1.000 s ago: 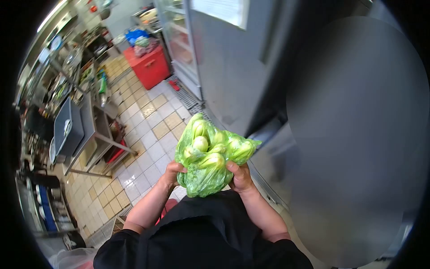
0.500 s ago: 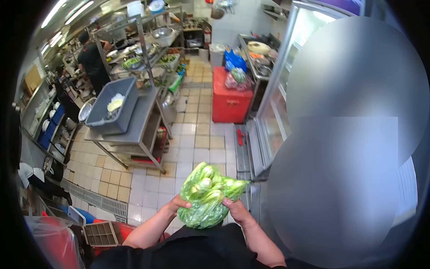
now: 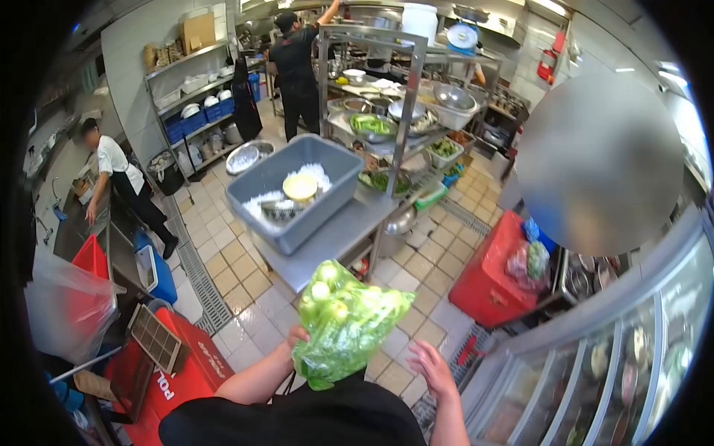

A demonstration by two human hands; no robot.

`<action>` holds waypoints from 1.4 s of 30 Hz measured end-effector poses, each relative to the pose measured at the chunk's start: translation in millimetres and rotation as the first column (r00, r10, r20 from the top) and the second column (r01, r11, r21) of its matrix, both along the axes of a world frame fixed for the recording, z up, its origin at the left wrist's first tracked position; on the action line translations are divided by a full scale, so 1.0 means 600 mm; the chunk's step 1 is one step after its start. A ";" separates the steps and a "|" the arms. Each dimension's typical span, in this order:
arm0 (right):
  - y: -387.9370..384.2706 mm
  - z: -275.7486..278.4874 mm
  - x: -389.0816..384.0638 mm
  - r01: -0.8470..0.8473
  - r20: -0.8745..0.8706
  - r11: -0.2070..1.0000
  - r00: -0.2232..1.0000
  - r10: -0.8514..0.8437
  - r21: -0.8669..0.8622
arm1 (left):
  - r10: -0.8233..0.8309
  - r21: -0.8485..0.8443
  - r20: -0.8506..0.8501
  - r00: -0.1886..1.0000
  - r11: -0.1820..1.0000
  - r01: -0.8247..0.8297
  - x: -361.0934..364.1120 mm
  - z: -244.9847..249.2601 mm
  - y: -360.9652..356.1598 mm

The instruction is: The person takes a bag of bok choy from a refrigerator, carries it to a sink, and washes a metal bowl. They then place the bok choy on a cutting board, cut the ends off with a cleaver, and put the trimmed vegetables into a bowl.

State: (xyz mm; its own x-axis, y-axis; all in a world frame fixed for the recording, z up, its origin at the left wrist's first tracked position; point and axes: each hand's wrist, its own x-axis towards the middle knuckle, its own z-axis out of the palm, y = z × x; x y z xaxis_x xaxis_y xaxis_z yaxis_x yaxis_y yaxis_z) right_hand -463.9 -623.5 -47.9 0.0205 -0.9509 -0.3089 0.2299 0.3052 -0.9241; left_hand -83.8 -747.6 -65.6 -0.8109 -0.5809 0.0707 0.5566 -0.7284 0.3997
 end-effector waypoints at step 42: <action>-1.269 -0.006 -1.123 0.533 -0.063 0.844 0.842 -0.536 -0.056 | -0.294 0.058 0.293 0.910 0.955 0.290 -1.214 0.138 -1.380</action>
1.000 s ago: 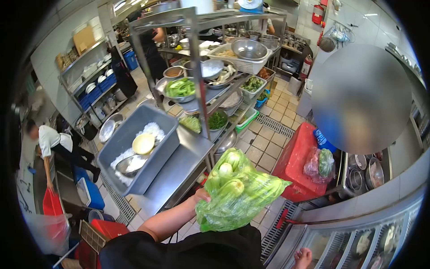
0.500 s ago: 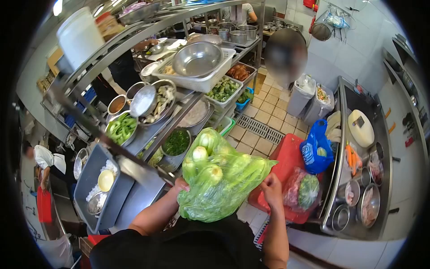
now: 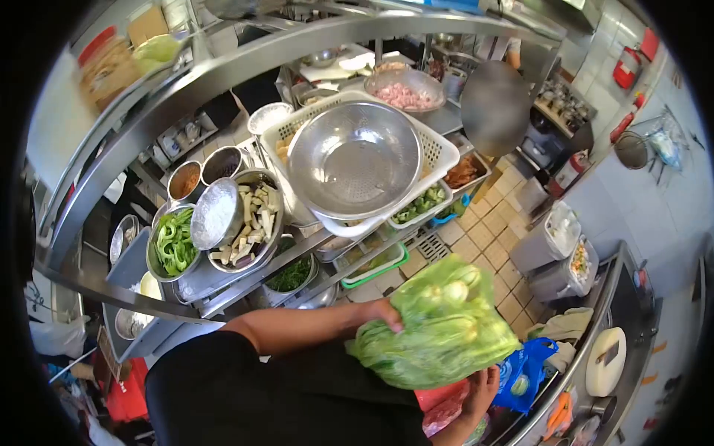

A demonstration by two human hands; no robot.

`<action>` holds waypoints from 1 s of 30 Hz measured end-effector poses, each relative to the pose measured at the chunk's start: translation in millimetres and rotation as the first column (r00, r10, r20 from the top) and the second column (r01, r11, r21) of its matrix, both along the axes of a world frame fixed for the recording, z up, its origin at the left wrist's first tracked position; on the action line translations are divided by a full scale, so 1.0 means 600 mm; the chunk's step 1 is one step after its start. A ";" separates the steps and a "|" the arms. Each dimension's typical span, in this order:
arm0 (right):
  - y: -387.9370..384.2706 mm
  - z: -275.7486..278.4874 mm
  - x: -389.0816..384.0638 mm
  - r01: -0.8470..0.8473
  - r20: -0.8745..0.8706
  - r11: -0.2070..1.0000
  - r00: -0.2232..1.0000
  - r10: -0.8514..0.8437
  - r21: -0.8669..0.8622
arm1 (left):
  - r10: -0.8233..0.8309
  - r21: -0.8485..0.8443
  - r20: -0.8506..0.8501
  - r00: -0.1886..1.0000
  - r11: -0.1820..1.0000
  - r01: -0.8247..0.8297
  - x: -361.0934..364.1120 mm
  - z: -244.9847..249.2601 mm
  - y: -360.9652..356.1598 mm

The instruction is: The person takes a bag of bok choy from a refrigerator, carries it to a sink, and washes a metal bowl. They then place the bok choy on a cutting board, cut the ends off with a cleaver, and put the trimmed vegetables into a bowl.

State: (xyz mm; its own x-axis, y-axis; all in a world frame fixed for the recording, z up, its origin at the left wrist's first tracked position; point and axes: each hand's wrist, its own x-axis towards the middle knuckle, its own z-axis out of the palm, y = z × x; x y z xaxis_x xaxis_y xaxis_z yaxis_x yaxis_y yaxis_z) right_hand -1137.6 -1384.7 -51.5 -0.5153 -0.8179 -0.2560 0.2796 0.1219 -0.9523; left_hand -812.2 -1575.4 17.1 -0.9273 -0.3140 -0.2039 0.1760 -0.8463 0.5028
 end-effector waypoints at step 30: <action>-0.593 -0.019 -0.747 0.038 -0.534 0.983 0.835 -0.128 -0.177 | 0.148 -0.308 0.217 0.965 0.948 -0.076 -0.918 -0.079 -0.808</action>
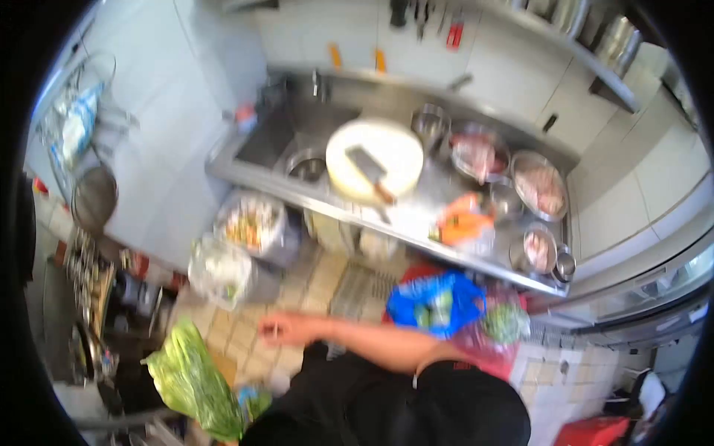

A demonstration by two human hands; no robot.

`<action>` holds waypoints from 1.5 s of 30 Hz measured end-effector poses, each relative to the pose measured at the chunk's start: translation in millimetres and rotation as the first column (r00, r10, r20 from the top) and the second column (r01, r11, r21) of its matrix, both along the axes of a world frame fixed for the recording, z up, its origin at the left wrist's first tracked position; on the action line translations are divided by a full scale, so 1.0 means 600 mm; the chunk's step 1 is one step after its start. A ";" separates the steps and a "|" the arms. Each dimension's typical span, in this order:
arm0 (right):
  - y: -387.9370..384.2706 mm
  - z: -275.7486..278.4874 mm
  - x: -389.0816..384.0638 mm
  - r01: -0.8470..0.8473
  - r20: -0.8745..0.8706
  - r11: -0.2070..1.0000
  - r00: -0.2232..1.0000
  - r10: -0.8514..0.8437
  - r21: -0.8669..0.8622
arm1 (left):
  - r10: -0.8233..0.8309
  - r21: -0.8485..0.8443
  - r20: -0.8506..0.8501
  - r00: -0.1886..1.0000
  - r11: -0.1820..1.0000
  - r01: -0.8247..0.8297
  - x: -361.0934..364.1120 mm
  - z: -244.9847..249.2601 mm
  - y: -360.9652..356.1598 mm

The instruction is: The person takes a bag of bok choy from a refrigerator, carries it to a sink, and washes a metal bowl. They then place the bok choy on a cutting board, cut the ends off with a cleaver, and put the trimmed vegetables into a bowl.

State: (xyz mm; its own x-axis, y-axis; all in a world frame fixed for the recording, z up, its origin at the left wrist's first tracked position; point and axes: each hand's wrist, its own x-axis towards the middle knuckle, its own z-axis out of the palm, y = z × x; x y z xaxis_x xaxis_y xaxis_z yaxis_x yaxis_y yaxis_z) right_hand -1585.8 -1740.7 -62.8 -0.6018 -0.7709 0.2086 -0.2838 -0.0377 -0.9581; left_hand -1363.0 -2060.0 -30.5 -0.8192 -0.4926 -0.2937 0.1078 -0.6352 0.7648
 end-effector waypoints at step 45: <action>0.329 -0.005 -0.234 0.787 0.038 -0.146 -0.210 -0.977 0.599 | -0.818 -0.101 0.147 0.556 0.547 0.831 -1.385 -0.081 0.092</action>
